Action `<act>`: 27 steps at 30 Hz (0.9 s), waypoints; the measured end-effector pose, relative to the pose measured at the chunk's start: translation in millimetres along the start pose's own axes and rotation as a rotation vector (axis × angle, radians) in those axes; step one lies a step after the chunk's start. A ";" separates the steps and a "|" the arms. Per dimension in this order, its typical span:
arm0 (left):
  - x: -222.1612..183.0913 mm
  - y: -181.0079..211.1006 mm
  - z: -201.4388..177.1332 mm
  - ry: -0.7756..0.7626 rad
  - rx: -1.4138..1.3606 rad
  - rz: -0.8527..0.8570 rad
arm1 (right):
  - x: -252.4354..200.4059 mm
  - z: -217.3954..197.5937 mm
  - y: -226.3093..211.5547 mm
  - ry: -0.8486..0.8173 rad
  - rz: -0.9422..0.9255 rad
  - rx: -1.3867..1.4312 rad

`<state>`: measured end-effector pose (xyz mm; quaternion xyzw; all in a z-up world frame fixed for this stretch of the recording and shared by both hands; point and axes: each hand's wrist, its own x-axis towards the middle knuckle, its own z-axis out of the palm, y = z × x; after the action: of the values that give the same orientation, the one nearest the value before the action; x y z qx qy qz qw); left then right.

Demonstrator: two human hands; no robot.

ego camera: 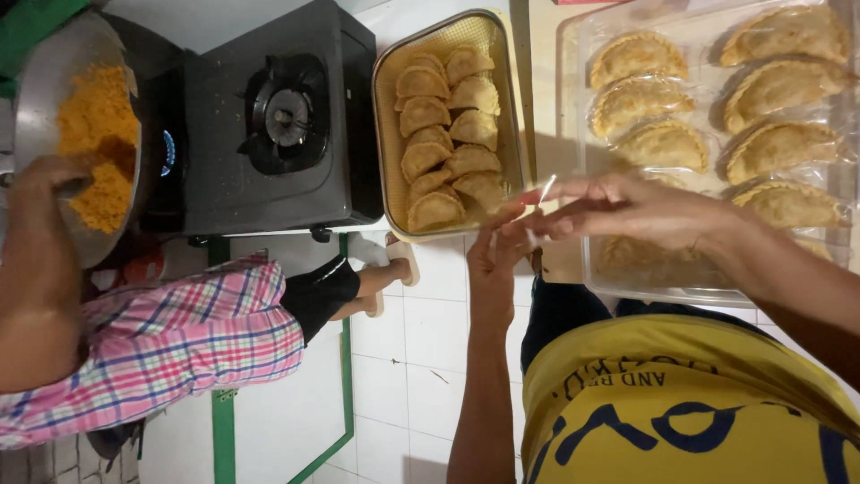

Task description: Packing fried pastries from a metal tray into a clear plastic container

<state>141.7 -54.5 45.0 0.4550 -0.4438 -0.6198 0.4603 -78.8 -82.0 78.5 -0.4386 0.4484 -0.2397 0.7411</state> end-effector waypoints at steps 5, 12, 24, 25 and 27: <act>-0.3 -11.7 -6.4 -0.052 0.011 -0.011 | 4.7 0.9 9.6 -0.034 0.067 -0.102; -1.6 -11.9 -6.0 -0.014 0.296 0.078 | -0.6 8.0 14.6 -0.173 0.036 -0.039; 3.3 -21.7 -45.4 -0.081 -0.883 -0.686 | -1.8 38.8 -5.9 -0.081 -0.907 -0.779; 2.6 -18.9 -43.5 -0.086 -0.791 -0.575 | -1.6 39.7 -5.4 -0.076 -0.915 -0.848; 1.9 -10.5 -43.1 -0.089 -0.698 -0.466 | -1.4 40.4 -4.4 -0.072 -0.921 -0.916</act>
<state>181.5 -60.2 26.3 0.3328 -0.1119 -0.8395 0.4148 -44.0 -65.5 91.5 -0.8652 0.2463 -0.3027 0.3149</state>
